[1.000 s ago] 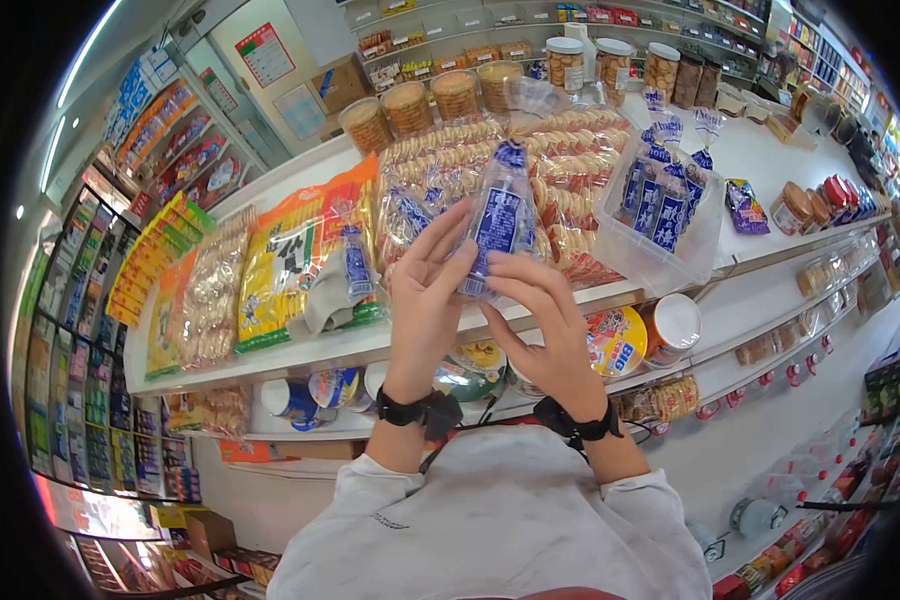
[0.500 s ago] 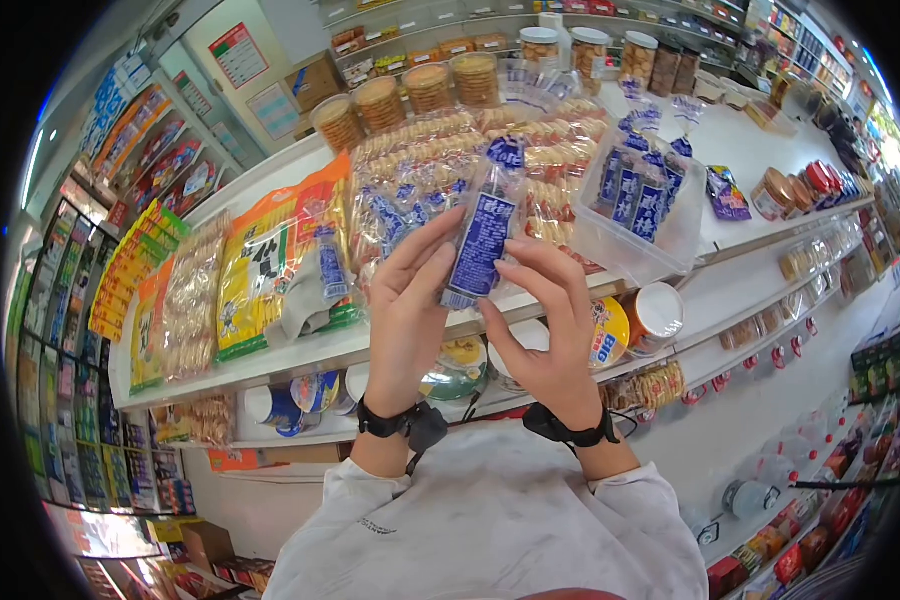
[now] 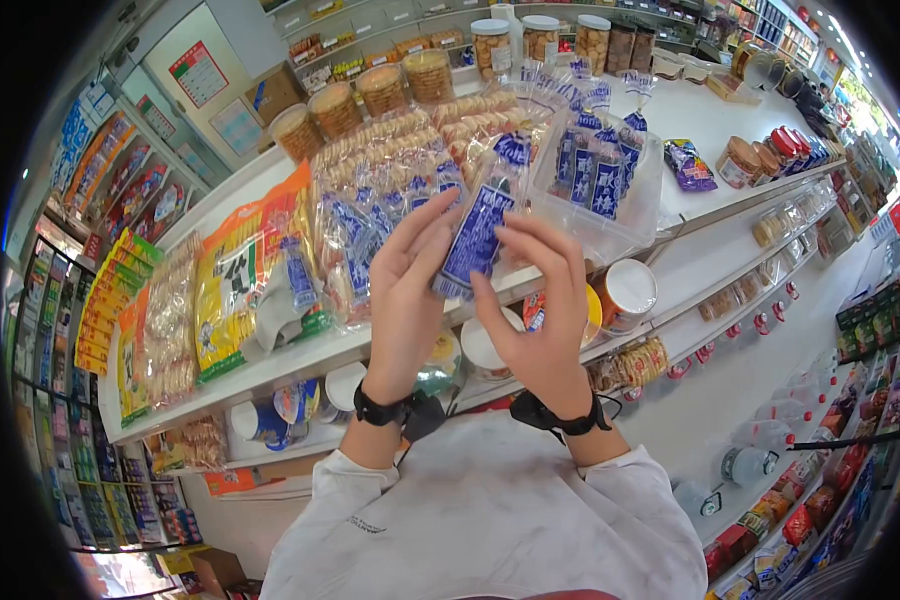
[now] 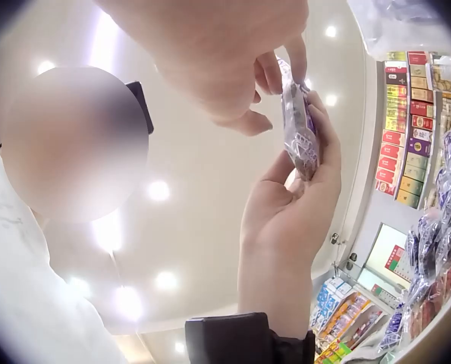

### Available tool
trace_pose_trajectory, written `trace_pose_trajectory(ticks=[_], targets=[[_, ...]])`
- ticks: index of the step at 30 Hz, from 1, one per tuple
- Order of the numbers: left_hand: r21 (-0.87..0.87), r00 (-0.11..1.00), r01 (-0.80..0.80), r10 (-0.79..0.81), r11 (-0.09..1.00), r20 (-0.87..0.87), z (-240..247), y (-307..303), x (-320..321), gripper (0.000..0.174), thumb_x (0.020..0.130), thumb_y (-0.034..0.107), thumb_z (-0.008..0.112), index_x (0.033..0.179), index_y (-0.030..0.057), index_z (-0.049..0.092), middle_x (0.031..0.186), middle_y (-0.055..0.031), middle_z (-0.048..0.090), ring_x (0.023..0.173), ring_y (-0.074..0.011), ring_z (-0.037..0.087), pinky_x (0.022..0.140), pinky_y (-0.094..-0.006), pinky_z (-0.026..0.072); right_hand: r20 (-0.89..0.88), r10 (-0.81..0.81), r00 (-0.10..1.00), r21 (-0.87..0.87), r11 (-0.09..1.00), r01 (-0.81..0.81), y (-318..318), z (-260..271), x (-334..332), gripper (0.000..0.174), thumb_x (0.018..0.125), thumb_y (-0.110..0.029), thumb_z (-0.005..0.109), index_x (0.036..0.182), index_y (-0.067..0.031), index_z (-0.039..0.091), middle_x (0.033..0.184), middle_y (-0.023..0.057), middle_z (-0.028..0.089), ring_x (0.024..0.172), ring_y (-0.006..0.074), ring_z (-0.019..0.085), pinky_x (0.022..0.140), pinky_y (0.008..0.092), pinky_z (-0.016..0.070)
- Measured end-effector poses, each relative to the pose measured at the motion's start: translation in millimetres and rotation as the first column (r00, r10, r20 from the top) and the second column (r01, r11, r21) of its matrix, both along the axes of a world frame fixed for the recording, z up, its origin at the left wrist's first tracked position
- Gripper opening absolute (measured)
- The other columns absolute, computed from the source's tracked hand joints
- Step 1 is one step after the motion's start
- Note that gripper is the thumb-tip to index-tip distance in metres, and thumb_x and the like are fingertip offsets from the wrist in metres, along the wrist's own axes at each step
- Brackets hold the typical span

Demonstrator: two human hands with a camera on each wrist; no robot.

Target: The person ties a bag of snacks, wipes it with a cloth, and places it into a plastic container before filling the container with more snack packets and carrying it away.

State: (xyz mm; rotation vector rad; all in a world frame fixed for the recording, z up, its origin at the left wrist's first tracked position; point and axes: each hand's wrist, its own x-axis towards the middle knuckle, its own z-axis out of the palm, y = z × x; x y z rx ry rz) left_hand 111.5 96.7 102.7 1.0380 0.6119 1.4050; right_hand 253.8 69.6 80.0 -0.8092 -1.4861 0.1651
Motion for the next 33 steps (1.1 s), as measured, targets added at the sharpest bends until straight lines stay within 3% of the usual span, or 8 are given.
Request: trace_pose_trajectory(ticks=[4, 10, 15, 20, 24, 27, 31, 33], targets=[[0.198, 0.974, -0.123, 0.157, 0.972, -0.163, 0, -9, 10, 0.044, 0.102, 0.001, 0.057, 0.145, -0.0063, 0.051, 0.144, -0.0193, 0.060, 0.132, -0.0234, 0.058, 0.112, -0.0359, 0.0452, -0.050, 0.032, 0.998, -0.080, 0.996, -0.036, 1, 8, 6, 0.054, 0.084, -0.001, 0.079, 0.134, 0.0008, 0.057, 0.133, 0.0195, 0.058, 0.121, 0.0339, 0.060, 0.101, 0.0410, 0.0497], [0.559, 0.878, -0.033, 0.291, 0.829, -0.380, -13, -15, 16, 0.048, 0.097, -0.006, 0.058, 0.144, -0.0031, 0.053, 0.139, -0.0172, 0.063, 0.128, -0.0253, 0.061, 0.110, -0.0393, 0.0453, -0.440, 0.143, 0.886, -0.163, 0.958, -0.236, 0, 12, 13, 0.049, 0.091, -0.003, 0.076, 0.136, 0.0022, 0.056, 0.128, 0.0150, 0.061, 0.119, 0.0230, 0.063, 0.100, 0.0370, 0.0524], [0.555, 0.857, -0.018, 0.298, 0.832, -0.419, -14, -14, 10, 0.040, 0.098, -0.009, 0.057, 0.138, -0.0024, 0.059, 0.130, -0.0155, 0.065, 0.124, -0.0231, 0.062, 0.108, -0.0377, 0.0480, -0.410, 0.091, 0.908, -0.260, 0.942, -0.212, -3, 9, 38, 0.042, 0.095, -0.002, 0.072, 0.134, 0.0026, 0.058, 0.118, 0.0108, 0.066, 0.110, 0.0169, 0.066, 0.094, 0.0326, 0.0545], [0.602, 0.595, -0.229, 0.600, 0.765, -0.535, -23, 18, -45, 0.028, 0.099, 0.002, 0.064, 0.126, -0.0028, 0.066, 0.128, -0.0134, 0.065, 0.111, -0.0224, 0.067, 0.097, -0.0350, 0.0523, -0.302, 0.152, 0.941, -0.449, 0.848, -0.281, 4, 0, 35, 0.035, 0.094, -0.006, 0.075, 0.126, 0.0020, 0.064, 0.108, 0.0091, 0.070, 0.096, 0.0142, 0.069, 0.079, 0.0306, 0.0584], [0.677, 0.227, -0.446, 0.806, 0.585, -0.547, -45, 50, -102, 0.044, 0.094, 0.014, 0.074, 0.133, -0.0038, 0.062, 0.129, -0.0171, 0.064, 0.109, -0.0259, 0.066, 0.095, -0.0355, 0.0528, -0.121, 0.272, 0.955, -0.535, 0.793, -0.293, 29, -33, 13, 0.032, 0.092, -0.010, 0.077, 0.119, 0.0030, 0.066, 0.102, 0.0112, 0.070, 0.086, 0.0175, 0.071, 0.075, 0.0300, 0.0583], [0.700, 0.065, -0.346, 0.760, 0.624, -0.646, -68, 60, -117, 0.060, 0.088, 0.026, 0.080, 0.134, -0.0054, 0.058, 0.128, -0.0243, 0.064, 0.121, -0.0364, 0.060, 0.104, -0.0452, 0.0469, -0.054, 0.278, 0.959, -0.411, 0.869, -0.275, 50, -37, -11, 0.030, 0.091, -0.009, 0.077, 0.117, 0.0020, 0.067, 0.099, 0.0128, 0.068, 0.084, 0.0193, 0.071, 0.073, 0.0301, 0.0579], [0.502, 0.293, -0.346, 0.600, 0.792, -0.744, -93, 69, -120, 0.075, 0.086, 0.033, 0.083, 0.139, -0.0101, 0.053, 0.122, -0.0298, 0.065, 0.114, -0.0407, 0.064, 0.100, -0.0459, 0.0484, 0.178, 0.043, 0.983, -0.330, 0.944, 0.018, 94, -18, -47, 0.038, 0.096, -0.022, 0.072, 0.125, 0.0011, 0.064, 0.108, 0.0221, 0.067, 0.091, 0.0363, 0.070, 0.081, 0.0425, 0.0568], [0.611, 0.217, -0.353, 0.697, 0.709, -0.683, -108, 70, -121, 0.064, 0.094, 0.026, 0.074, 0.141, -0.0105, 0.051, 0.116, -0.0281, 0.067, 0.107, -0.0409, 0.066, 0.095, -0.0453, 0.0500, 0.157, 0.115, 0.981, -0.349, 0.935, -0.054, 103, -21, -65, 0.043, 0.097, -0.026, 0.070, 0.129, 0.0024, 0.061, 0.116, 0.0250, 0.065, 0.100, 0.0413, 0.066, 0.089, 0.0459, 0.0540]])
